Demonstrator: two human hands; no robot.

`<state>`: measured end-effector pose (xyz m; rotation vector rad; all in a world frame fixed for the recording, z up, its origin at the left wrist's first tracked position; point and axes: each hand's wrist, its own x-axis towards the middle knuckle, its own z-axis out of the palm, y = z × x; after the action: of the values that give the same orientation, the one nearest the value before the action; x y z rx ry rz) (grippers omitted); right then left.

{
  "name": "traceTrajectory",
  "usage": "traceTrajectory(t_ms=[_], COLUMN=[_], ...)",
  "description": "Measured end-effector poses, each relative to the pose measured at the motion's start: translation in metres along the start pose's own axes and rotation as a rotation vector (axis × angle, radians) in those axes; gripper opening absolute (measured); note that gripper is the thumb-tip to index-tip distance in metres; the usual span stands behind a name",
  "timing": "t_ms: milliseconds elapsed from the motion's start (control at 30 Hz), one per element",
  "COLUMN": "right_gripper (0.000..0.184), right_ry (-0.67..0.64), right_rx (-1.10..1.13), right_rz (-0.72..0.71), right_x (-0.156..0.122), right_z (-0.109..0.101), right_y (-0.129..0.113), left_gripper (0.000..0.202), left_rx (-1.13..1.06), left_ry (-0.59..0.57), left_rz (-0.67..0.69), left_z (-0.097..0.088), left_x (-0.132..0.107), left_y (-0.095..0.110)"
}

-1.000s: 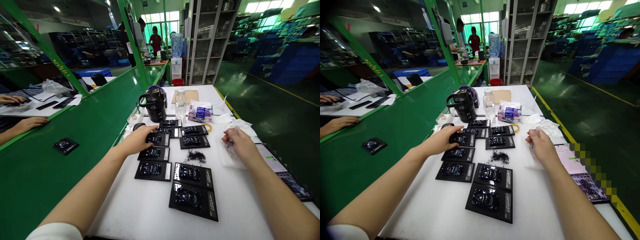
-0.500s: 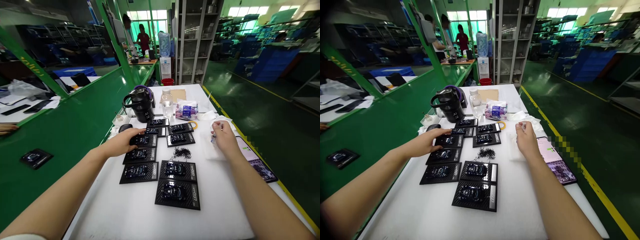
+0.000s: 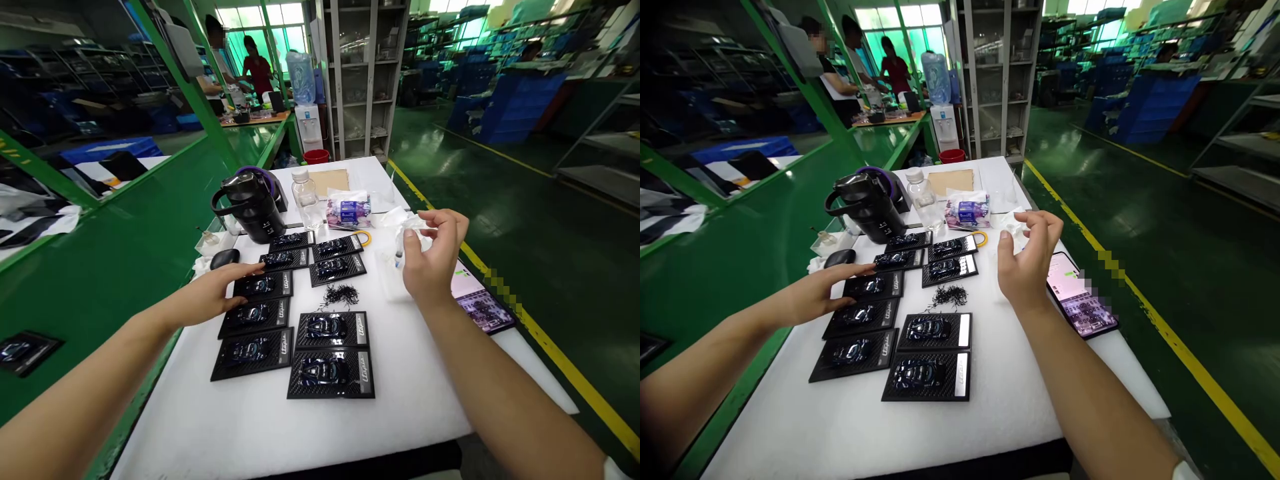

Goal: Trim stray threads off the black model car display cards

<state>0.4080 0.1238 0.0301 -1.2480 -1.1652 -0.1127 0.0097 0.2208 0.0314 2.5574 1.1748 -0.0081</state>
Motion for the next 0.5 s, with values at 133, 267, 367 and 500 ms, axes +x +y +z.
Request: traceTrajectory(t_ms=[133, 267, 367, 500], right_gripper=[0.023, 0.024, 0.030, 0.055], right_ry=[-0.050, -0.054, -0.005, 0.034], right_rx=[0.040, 0.009, 0.002, -0.041], right_rz=[-0.003, 0.038, 0.113, 0.288], right_x=[-0.002, -0.001, 0.000, 0.000], right_z=[0.001, 0.004, 0.002, 0.000], right_y=[-0.003, 0.002, 0.011, 0.041], left_gripper=[0.066, 0.064, 0.056, 0.052], left_rx=[-0.002, -0.039, 0.007, 0.244], left_ry=[-0.045, -0.120, -0.039, 0.068], left_rz=[-0.013, -0.061, -0.127, -0.482], left_z=[0.002, -0.003, -0.018, -0.036], left_x=[-0.001, -0.006, -0.040, -0.142], left_y=[0.003, 0.013, 0.005, -0.037])
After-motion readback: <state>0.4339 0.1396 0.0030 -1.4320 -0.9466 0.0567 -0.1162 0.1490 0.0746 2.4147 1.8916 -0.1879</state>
